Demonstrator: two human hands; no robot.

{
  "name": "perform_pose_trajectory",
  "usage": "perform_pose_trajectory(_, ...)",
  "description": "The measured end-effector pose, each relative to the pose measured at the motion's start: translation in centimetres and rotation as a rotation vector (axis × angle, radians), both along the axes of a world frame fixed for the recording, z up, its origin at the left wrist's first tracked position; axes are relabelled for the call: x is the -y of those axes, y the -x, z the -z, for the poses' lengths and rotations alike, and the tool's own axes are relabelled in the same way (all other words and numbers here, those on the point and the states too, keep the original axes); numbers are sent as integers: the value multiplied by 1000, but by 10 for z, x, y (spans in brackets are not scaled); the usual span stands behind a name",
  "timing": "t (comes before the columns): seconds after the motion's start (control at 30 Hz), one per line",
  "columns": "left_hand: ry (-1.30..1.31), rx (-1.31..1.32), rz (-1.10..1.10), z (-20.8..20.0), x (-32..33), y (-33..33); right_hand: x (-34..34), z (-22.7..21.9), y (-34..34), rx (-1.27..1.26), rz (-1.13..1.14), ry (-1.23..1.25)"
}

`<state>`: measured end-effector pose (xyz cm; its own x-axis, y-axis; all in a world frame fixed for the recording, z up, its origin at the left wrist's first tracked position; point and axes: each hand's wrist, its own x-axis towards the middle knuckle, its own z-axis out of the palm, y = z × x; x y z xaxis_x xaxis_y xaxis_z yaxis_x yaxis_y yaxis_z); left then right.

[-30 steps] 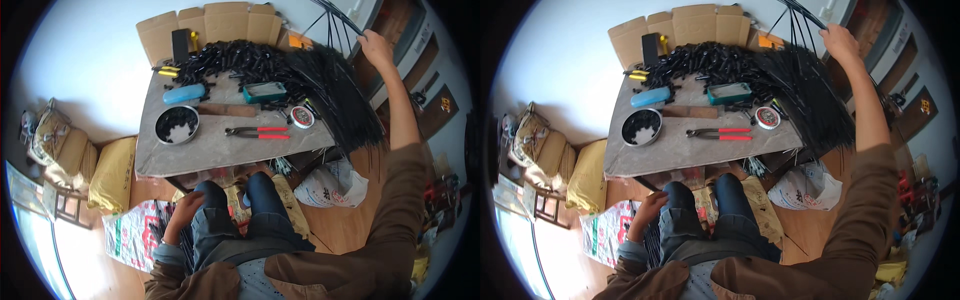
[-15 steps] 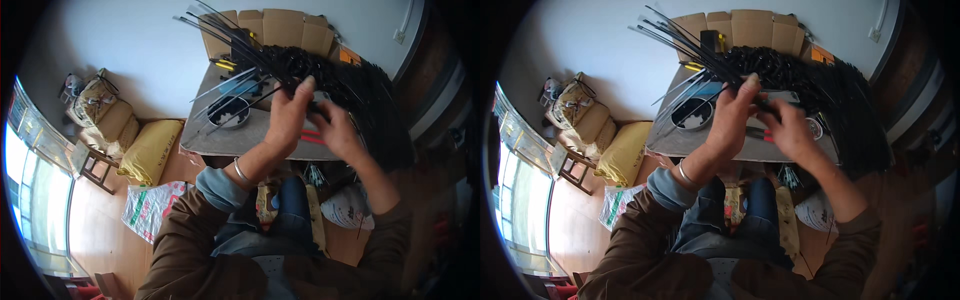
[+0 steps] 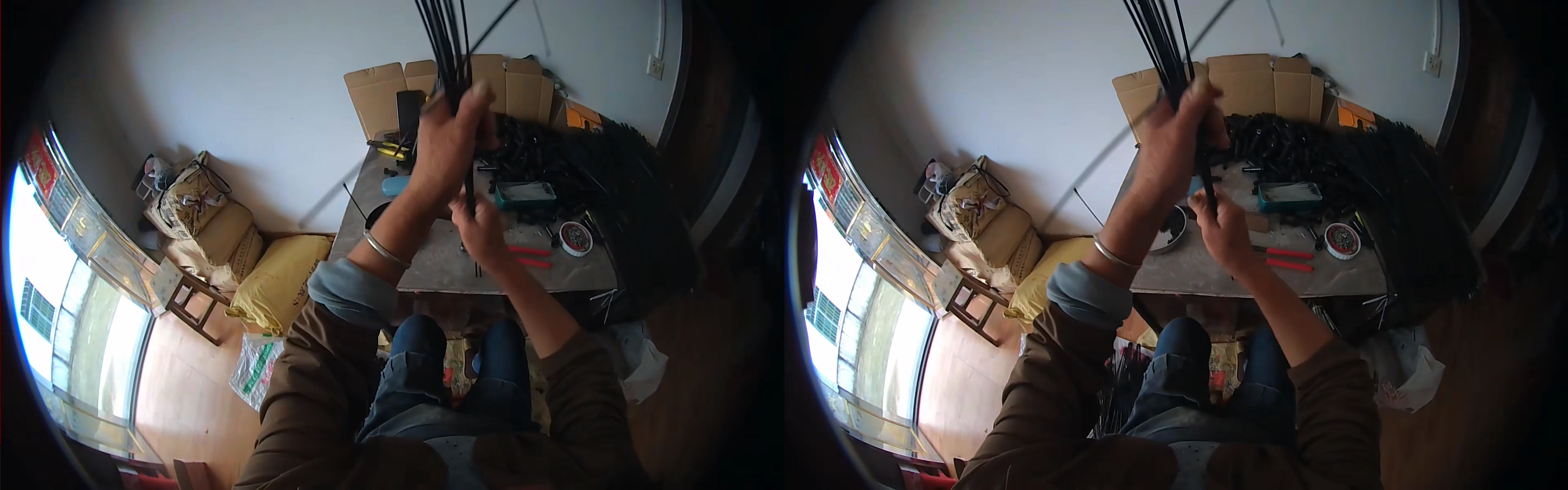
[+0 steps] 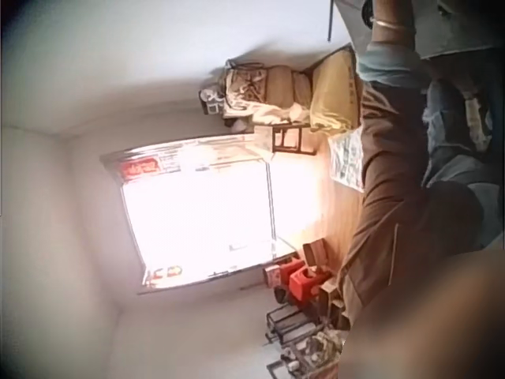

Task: Assembling umbrella ribs onto the central shaft using wire and pliers.

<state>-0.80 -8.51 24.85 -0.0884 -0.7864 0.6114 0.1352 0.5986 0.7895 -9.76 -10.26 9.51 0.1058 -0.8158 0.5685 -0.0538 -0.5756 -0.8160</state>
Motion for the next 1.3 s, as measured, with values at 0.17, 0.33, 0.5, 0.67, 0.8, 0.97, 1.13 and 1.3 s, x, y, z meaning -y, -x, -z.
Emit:
perform_pose_trajectory(0.17,-265,-77,98,54,28,-2,24,95,6,-41,154,-73)
perform_pose_trajectory(0.33,-329,-346,401,28,31,-14,-10,53,13,-47,-132,-373)
perform_pose_trajectory(0.5,-232,73,275,23,24,-14,-71,10,22,94,-378,-614)
perform_pose_trajectory(0.67,-449,-127,383,26,27,-19,-103,-1,30,247,-395,-630)
perform_pose_trajectory(0.8,-483,-228,518,28,27,-12,-113,-6,44,274,-344,-576)
perform_pose_trajectory(0.97,-486,-167,422,26,21,-6,-111,-1,62,332,-277,-530)
perform_pose_trajectory(1.13,-436,323,8,26,23,2,-112,1,69,325,-173,-464)
perform_pose_trajectory(1.3,-515,-110,256,45,23,7,-112,-4,69,262,-142,-416)
